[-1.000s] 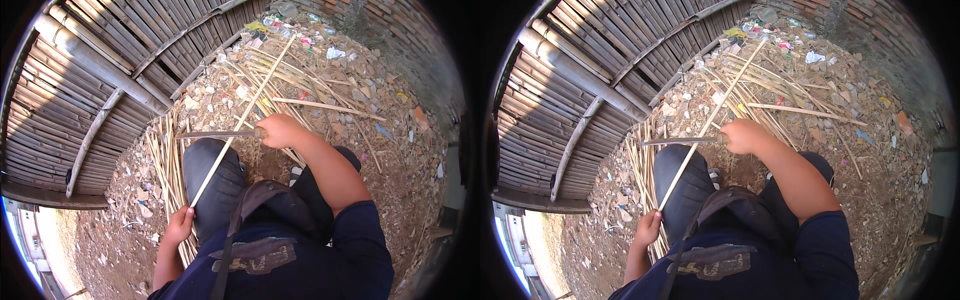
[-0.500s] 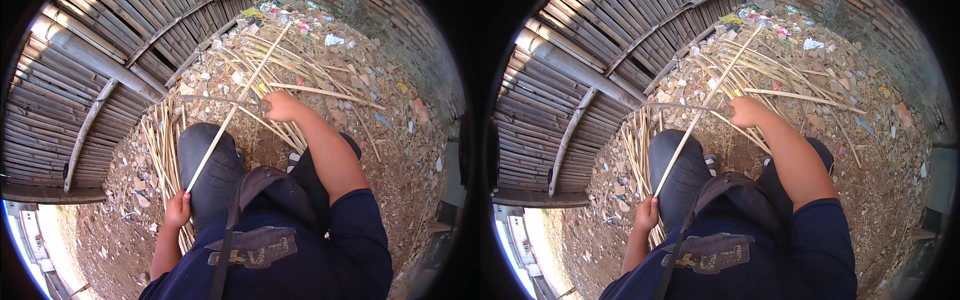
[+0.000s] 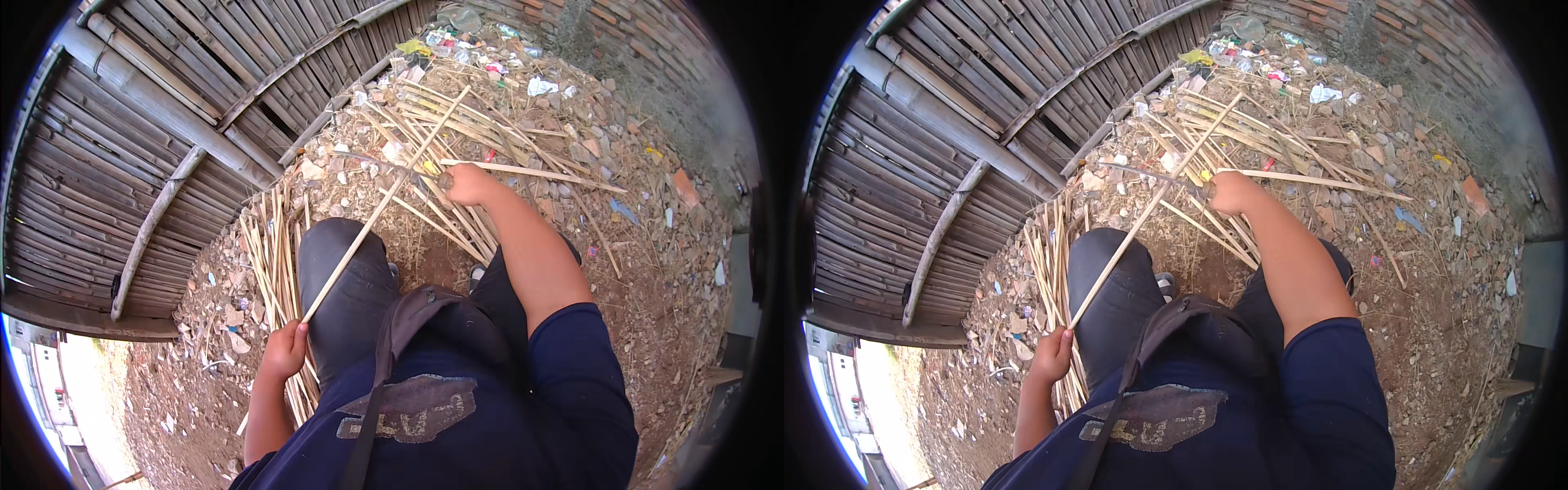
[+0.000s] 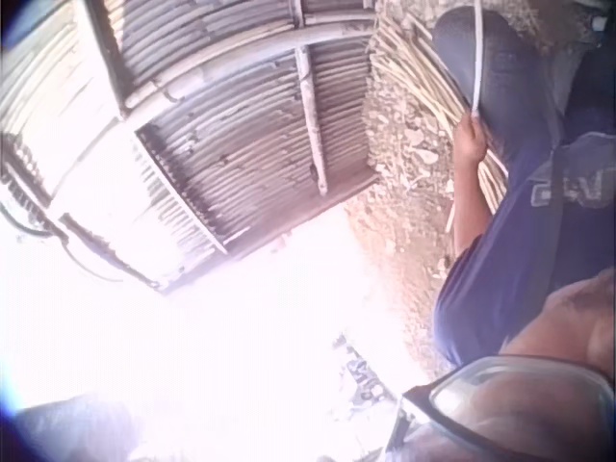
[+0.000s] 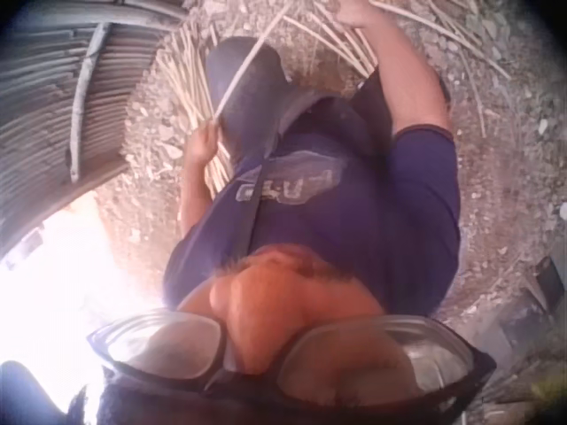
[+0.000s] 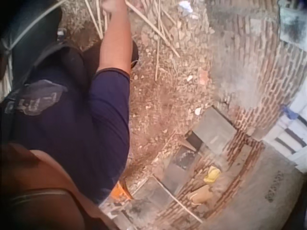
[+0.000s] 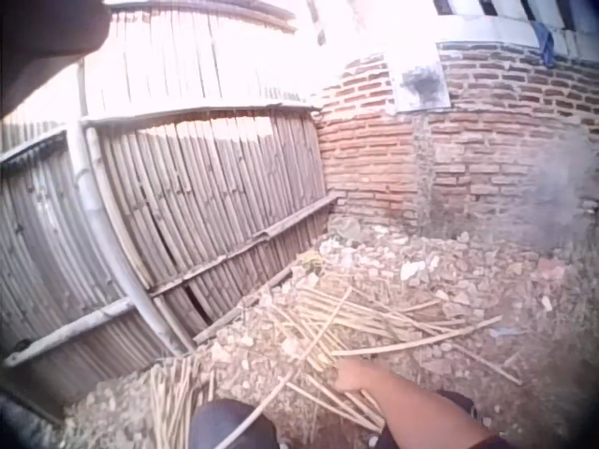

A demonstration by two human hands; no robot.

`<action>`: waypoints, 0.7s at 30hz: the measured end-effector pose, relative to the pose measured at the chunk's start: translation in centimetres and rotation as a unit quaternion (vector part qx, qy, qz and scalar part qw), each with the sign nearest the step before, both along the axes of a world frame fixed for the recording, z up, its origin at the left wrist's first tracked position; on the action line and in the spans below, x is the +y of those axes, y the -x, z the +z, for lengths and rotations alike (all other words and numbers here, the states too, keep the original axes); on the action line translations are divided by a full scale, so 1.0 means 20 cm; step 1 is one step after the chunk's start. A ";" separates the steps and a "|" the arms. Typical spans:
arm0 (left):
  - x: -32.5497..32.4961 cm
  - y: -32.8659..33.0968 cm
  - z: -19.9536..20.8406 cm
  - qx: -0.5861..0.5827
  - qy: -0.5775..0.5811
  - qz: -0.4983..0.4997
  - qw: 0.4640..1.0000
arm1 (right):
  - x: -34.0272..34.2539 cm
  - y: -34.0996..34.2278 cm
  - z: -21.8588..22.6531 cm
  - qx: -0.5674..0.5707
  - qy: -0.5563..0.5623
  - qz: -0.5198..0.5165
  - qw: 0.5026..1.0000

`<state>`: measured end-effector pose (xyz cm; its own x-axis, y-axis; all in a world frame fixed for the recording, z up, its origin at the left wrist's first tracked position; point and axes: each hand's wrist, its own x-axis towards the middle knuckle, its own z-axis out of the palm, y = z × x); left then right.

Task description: The person shaves thin strips of bamboo using a large blade. They hold the bamboo stick with one hand and pull the blade along its length repeatedly to smooth or thin the material, working through several sticks from a pile on the ground.

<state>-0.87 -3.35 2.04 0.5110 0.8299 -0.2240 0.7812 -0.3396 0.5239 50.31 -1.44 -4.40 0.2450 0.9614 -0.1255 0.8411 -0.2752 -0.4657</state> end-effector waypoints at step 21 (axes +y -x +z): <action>-0.05 0.12 -0.06 -0.050 0.049 0.026 0.997 | -0.06 0.23 0.33 0.048 -0.032 -0.001 0.998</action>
<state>-3.19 -4.27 0.91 0.4919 0.8322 -0.2558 0.7388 -0.2436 0.6283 45.76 -2.65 2.18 0.2367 0.9677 -0.0866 0.7907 -0.2437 -0.5617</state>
